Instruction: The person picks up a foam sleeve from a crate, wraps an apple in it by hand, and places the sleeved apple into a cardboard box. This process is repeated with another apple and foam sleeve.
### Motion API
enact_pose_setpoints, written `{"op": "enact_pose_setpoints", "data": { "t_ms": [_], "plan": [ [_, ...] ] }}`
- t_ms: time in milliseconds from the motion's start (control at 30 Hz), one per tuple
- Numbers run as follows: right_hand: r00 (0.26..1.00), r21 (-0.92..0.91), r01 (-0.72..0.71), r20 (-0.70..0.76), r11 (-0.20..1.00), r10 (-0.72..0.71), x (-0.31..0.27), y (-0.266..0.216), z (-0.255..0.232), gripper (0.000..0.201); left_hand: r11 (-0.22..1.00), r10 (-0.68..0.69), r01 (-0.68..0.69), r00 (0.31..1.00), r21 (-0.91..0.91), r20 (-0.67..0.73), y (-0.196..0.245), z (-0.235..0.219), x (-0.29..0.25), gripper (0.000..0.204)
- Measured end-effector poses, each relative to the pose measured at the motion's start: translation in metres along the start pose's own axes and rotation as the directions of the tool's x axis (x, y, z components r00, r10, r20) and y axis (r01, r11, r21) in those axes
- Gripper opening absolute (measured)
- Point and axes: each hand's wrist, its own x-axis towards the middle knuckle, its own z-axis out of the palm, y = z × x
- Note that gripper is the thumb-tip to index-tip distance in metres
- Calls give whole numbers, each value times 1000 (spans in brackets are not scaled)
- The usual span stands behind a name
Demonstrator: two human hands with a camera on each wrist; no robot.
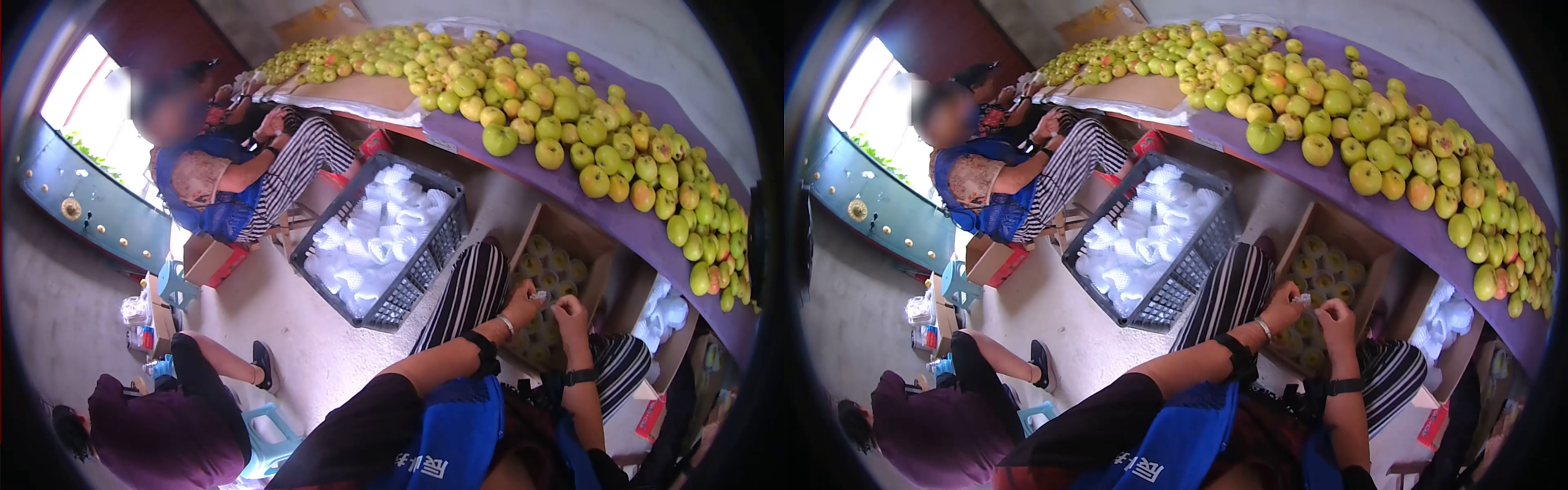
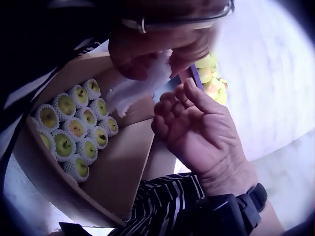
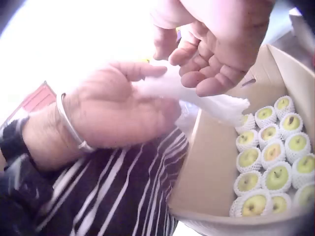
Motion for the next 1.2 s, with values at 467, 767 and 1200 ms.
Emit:
{"op": "enact_pose_setpoints", "data": {
  "t_ms": [467, 767, 1200],
  "plan": [
    [995, 422, 6, 92, 907, -50, -2, -5, 19, 17, 544, -131, 494, 848, -678, 513, 29, -15, -11, 23],
    [996, 419, -24, 86, 907, -13, -2, -12, 13, 20, 661, -101, 422, 869, -621, 484, 25, -13, -12, 14],
    [985, 111, 132, -130, 985, -117, 5, 4, 23, 14, 771, -165, 393, 884, -502, 438, 35, -9, -15, 17]
  ]
}}
